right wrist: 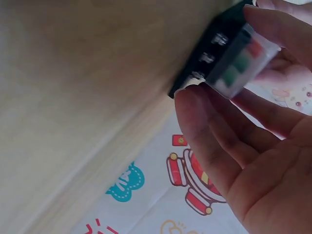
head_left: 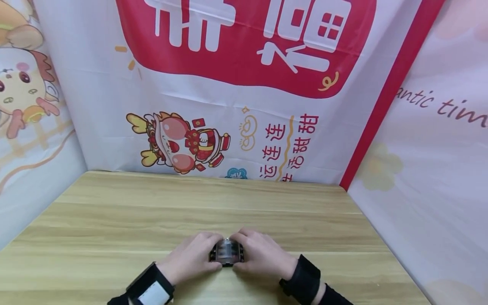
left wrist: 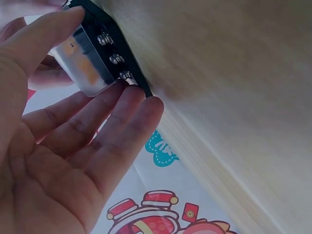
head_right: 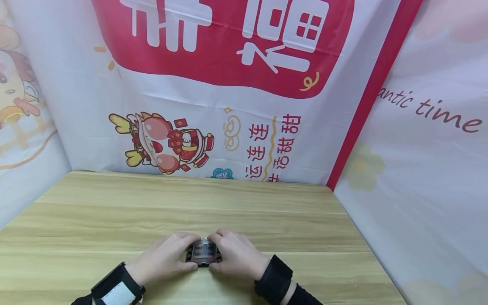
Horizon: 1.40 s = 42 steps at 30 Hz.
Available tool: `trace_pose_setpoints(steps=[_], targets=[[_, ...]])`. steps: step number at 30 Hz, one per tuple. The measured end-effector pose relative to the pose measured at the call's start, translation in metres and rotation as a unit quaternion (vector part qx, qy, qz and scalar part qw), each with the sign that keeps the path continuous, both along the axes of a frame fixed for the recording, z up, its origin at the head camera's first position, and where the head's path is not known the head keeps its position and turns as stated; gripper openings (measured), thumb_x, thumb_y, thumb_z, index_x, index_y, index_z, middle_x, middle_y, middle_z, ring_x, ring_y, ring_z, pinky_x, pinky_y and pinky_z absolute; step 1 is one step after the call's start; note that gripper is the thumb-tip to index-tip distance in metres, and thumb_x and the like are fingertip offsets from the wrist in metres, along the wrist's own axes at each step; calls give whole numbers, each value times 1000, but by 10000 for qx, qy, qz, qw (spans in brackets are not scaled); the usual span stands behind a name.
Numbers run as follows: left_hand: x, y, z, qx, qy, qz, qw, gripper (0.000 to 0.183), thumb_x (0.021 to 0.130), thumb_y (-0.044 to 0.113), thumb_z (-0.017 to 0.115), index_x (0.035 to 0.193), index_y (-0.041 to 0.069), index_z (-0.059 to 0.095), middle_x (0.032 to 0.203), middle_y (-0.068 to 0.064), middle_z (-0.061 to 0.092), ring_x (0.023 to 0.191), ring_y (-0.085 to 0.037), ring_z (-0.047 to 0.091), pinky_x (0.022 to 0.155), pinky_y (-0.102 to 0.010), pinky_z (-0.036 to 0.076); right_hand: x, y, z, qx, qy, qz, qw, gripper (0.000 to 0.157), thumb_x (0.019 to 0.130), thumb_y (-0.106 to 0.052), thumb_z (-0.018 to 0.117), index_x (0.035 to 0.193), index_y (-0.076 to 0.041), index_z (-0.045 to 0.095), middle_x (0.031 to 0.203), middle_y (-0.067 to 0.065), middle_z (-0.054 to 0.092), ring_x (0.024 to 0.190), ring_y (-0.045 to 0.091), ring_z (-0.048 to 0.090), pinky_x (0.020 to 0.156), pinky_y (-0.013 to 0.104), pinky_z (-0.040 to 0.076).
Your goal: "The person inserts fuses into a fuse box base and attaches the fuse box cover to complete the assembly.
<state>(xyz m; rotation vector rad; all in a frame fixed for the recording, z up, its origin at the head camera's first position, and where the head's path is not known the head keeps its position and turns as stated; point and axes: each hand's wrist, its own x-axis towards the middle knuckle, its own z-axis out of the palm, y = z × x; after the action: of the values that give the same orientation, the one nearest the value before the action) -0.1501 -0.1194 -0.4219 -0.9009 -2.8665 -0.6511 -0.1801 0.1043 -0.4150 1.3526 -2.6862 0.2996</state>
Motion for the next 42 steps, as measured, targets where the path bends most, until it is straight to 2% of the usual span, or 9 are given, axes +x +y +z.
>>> trace_pose_setpoints(steps=[3, 6, 11, 16, 21, 30, 35, 42], targets=[[-2, 1, 2, -139, 7, -42, 9999, 52, 73, 32, 78, 117, 10, 60, 102, 1, 60, 88, -9, 55, 72, -28, 46, 0, 1, -1, 12, -101, -78, 9999, 58, 72, -39, 77, 121, -14, 58, 107, -8, 55, 91, 3, 54, 75, 22, 44], [-3, 2, 4, -341, 47, -106, 9994, 54, 72, 31, 79, 117, 10, 59, 102, 1, 60, 88, -9, 55, 71, -28, 45, 1, 1, 0, 192, 1, -48, 9998, 59, 72, -40, 77, 121, -14, 57, 108, -7, 56, 92, 4, 54, 75, 22, 44], [-3, 4, 7, -568, 74, -209, 9981, 56, 71, 31, 79, 119, 9, 59, 106, -2, 59, 89, -10, 55, 72, -29, 46, -1, -2, 6, 668, 190, 244, 9973, 58, 74, -41, 76, 120, -12, 57, 107, -4, 56, 89, 5, 54, 69, 21, 44], [-6, 5, 8, -674, 86, -380, 9970, 57, 71, 33, 79, 118, 8, 60, 106, -3, 60, 89, -9, 55, 72, -28, 46, -6, -6, 11, 963, 334, 575, 9931, 51, 72, -38, 77, 112, -12, 58, 95, -7, 53, 78, 1, 49, 60, 16, 40], [-9, 5, 8, -710, -120, -502, 9961, 57, 70, 33, 80, 118, 9, 60, 105, -2, 60, 87, -6, 53, 70, -25, 45, -7, -9, 15, 1073, 474, 834, 9896, 50, 72, -37, 78, 110, -10, 60, 92, -7, 55, 77, 1, 50, 62, 16, 41], [-12, 7, 11, -609, -363, -535, 9960, 52, 67, 31, 81, 111, 12, 62, 98, 5, 59, 83, -4, 51, 67, -22, 43, -9, -11, 16, 984, 311, 861, 9909, 45, 68, -35, 80, 101, -12, 61, 84, -11, 52, 72, -2, 47, 59, 14, 38], [-13, 6, 10, -569, -251, -558, 9965, 52, 64, 31, 82, 108, 11, 63, 95, 6, 59, 80, -3, 52, 65, -20, 43, -10, -11, 15, 893, 94, 879, 9921, 47, 69, -34, 81, 106, -12, 61, 90, -10, 55, 76, -3, 49, 64, 14, 39], [-17, 6, 10, -623, -373, -455, 9963, 52, 65, 33, 82, 107, 12, 63, 94, 6, 59, 79, -4, 52, 65, -21, 43, -15, -7, 15, 915, -196, 804, 9924, 50, 73, -37, 79, 112, -11, 62, 96, -8, 57, 80, -3, 50, 68, 13, 39]])
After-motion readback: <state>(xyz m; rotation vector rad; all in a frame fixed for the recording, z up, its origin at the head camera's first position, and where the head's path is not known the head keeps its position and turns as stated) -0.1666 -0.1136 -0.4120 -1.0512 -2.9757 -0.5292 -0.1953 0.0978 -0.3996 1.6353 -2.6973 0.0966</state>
